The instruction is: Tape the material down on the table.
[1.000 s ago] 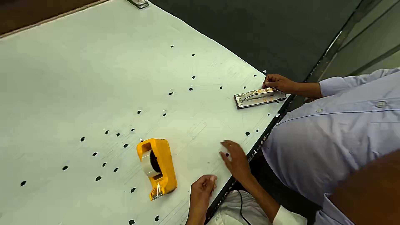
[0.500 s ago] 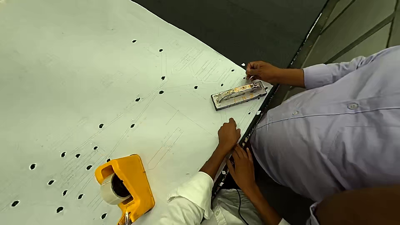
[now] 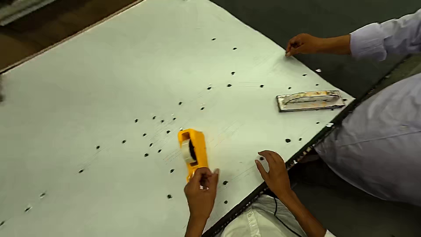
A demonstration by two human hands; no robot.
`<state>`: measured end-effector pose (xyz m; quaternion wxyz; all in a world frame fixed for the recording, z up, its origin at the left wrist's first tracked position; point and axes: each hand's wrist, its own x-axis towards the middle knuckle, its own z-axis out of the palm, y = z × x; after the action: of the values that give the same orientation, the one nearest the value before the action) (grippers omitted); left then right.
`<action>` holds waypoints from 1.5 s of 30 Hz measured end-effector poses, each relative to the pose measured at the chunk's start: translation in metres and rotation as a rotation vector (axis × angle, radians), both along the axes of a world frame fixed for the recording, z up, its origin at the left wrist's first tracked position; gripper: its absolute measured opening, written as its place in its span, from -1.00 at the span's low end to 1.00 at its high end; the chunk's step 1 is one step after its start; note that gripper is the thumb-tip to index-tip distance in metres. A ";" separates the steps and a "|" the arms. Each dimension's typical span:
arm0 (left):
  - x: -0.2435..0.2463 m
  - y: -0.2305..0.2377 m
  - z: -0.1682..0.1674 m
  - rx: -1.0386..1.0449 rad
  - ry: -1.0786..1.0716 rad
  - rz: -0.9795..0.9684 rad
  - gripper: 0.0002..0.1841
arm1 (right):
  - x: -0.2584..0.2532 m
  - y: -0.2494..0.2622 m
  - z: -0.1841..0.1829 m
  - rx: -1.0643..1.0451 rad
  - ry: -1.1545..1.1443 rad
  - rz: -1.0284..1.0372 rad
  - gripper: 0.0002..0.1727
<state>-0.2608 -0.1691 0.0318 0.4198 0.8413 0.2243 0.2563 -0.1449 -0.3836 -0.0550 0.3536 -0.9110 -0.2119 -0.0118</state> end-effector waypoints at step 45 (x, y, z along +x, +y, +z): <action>0.429 -0.039 -0.069 -0.195 0.411 -0.412 -0.56 | 0.101 -0.062 -0.048 -0.112 -0.084 -0.002 -0.54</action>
<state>0.1683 -0.2083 -0.0373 0.4874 0.8591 0.1527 -0.0325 -0.0438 -0.4459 -0.1031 0.2928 -0.9283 -0.2259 -0.0387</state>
